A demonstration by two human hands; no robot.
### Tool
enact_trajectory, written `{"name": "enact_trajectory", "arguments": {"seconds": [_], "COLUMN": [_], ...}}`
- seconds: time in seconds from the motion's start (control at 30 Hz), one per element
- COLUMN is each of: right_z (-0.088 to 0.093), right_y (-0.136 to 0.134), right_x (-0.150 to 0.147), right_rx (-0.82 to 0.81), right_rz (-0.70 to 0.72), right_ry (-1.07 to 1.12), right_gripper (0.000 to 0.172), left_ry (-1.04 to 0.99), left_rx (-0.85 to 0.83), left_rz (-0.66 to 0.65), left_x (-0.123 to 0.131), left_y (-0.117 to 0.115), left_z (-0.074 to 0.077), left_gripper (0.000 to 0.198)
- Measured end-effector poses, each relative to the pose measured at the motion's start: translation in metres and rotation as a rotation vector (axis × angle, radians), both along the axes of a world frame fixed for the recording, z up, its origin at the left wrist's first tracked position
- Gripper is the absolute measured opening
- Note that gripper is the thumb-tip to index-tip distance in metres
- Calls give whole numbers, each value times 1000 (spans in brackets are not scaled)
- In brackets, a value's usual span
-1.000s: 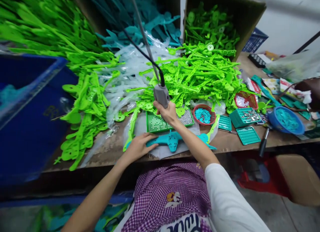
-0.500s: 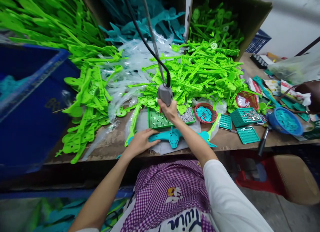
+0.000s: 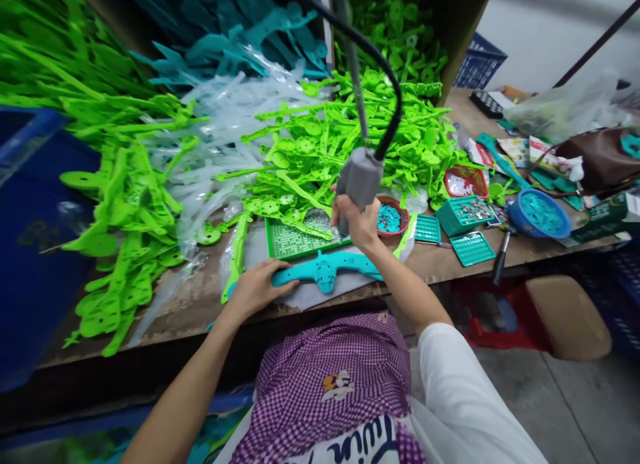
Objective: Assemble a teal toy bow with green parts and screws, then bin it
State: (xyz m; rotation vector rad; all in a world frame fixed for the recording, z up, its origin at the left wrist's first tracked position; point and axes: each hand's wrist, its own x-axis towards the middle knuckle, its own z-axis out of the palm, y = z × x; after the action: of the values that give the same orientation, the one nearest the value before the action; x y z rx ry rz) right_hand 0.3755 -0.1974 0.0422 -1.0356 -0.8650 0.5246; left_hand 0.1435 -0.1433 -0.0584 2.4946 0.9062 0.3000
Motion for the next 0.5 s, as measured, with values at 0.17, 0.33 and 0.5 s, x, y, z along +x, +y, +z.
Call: {"name": "enact_trajectory", "arguments": {"seconds": [0.17, 0.33, 0.5], "right_z": [-22, -47, -54], "right_y": [-42, -31, -21], "right_x": [10, 11, 6], "right_rx": [-60, -20, -105], "right_rz": [18, 97, 135], "right_ry": [-13, -23, -16], "right_gripper": [50, 48, 41], "left_ry": [-1, -10, -8], "left_rx": [18, 18, 14], "left_rz": [4, 2, 3], "left_x": [2, 3, 3], "left_y": [4, 4, 3], "left_z": [-5, -5, -3], "left_gripper": [33, 34, 35]}}
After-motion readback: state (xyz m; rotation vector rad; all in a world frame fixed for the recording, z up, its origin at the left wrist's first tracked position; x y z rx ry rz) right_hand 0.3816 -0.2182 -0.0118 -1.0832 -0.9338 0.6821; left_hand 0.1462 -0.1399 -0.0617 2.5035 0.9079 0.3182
